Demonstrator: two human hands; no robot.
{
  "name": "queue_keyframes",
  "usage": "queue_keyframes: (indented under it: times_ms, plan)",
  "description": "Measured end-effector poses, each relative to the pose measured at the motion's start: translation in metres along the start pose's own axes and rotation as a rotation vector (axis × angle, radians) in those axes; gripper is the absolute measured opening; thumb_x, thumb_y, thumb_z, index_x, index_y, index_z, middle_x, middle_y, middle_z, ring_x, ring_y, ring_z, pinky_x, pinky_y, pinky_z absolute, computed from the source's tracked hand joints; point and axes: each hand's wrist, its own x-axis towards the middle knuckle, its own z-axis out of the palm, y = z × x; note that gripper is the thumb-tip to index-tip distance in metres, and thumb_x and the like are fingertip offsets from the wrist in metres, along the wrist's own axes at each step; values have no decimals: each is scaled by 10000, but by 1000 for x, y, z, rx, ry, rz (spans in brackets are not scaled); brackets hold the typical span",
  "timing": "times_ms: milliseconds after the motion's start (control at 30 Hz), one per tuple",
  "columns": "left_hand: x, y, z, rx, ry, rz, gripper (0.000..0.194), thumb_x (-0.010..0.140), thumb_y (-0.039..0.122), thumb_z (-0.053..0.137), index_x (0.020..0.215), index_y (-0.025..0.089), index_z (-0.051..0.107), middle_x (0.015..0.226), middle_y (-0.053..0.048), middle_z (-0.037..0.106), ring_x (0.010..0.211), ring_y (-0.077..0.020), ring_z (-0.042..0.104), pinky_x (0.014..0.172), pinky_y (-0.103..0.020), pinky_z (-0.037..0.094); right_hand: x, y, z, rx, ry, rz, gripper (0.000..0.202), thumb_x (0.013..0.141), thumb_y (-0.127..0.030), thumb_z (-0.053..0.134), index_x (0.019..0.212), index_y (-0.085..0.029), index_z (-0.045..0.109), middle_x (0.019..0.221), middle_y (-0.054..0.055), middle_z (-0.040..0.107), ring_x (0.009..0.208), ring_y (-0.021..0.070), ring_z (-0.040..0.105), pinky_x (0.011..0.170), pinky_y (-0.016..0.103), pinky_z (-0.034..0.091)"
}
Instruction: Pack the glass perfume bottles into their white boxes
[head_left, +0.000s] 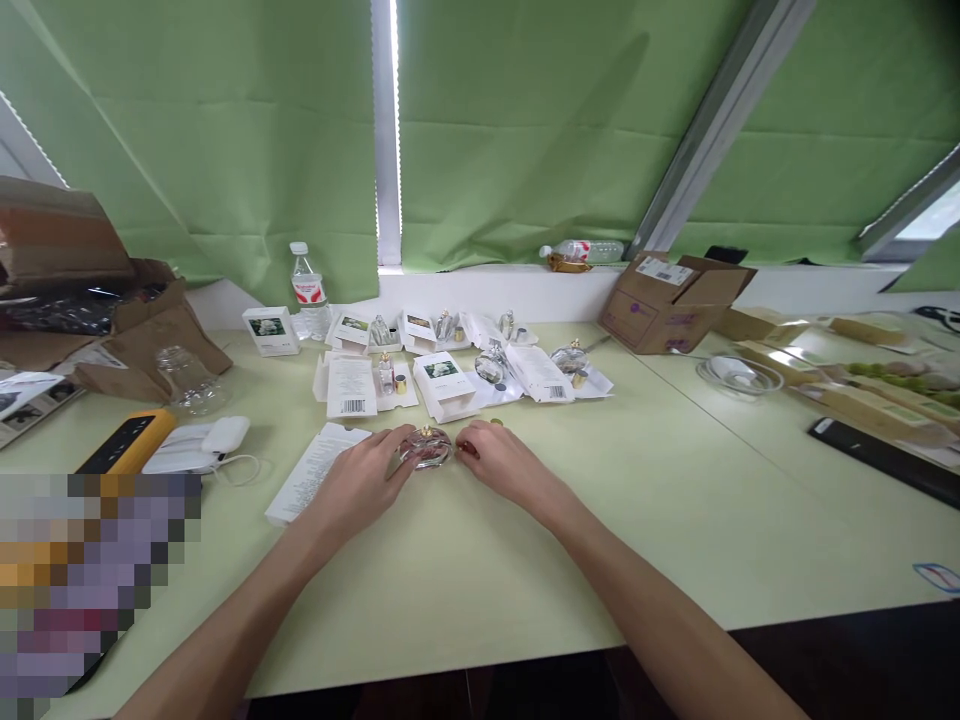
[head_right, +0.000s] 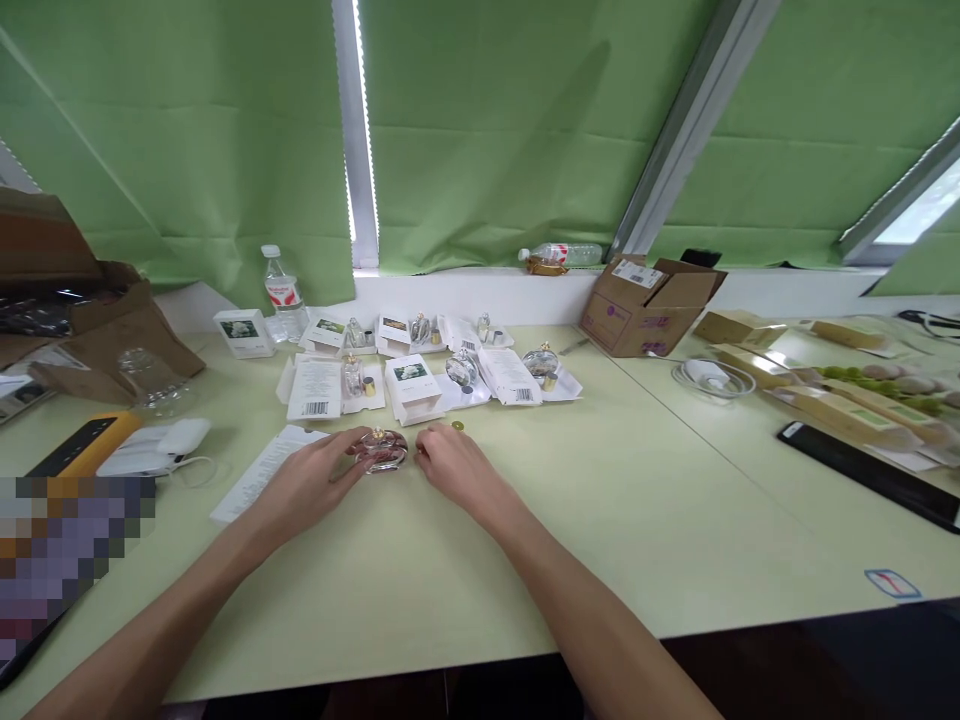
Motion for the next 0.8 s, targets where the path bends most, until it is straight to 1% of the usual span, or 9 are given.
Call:
queue_keyframes:
  times_ms: [100,333,467,567,633,733,800]
  plan:
    - [0,1,0,-4,0,-6,301,973,420,388,1221,315,521,1169,-10,672,1001,-243,649,751,-327,476,0,-1,2,6,6,-5,214,939,-214,485,848,-173,674,908,87,649,833,202,611,684,277,374]
    - [0,1,-1,-22,2,-10,324,971,454,375,1212,313,539,1162,-12,676,1001,-245,650,759,-331,481,-1,-3,1,17,23,-11,200,938,-218,495,891,-175,685,929,93,656,836,210,617,673,281,378]
    - [0,1,-2,-29,-8,-1,311,969,446,386,1206,317,541,1160,-10,675,1003,-240,652,756,-320,484,-2,-4,-2,50,48,-13,177,928,-226,516,911,-185,687,934,84,681,851,217,622,684,282,386]
    - [0,1,-2,-35,-18,-4,313,970,448,387,1215,323,537,1164,-13,671,1019,-242,649,767,-320,487,-1,-5,-5,94,69,-13,182,928,-235,515,909,-194,692,903,64,700,834,204,627,701,278,406]
    - [0,1,-2,-40,-23,0,319,973,452,381,1222,323,532,1164,-16,670,1027,-242,646,785,-324,485,-1,-5,-7,117,89,-6,205,938,-230,492,941,-194,694,917,59,709,836,195,630,711,277,423]
    - [0,1,-2,-43,-34,7,323,978,446,371,1234,323,523,1163,-19,669,1025,-242,647,785,-327,484,0,-5,-9,234,170,1,234,933,-218,495,1055,-199,694,1002,55,717,872,183,636,749,279,452]
    - [1,1,-2,-38,-41,2,326,978,448,369,1241,327,518,1162,-20,668,1021,-244,648,769,-327,485,0,-4,-9,371,228,-10,245,922,-212,510,1067,-213,708,1022,43,722,894,173,642,779,278,469]
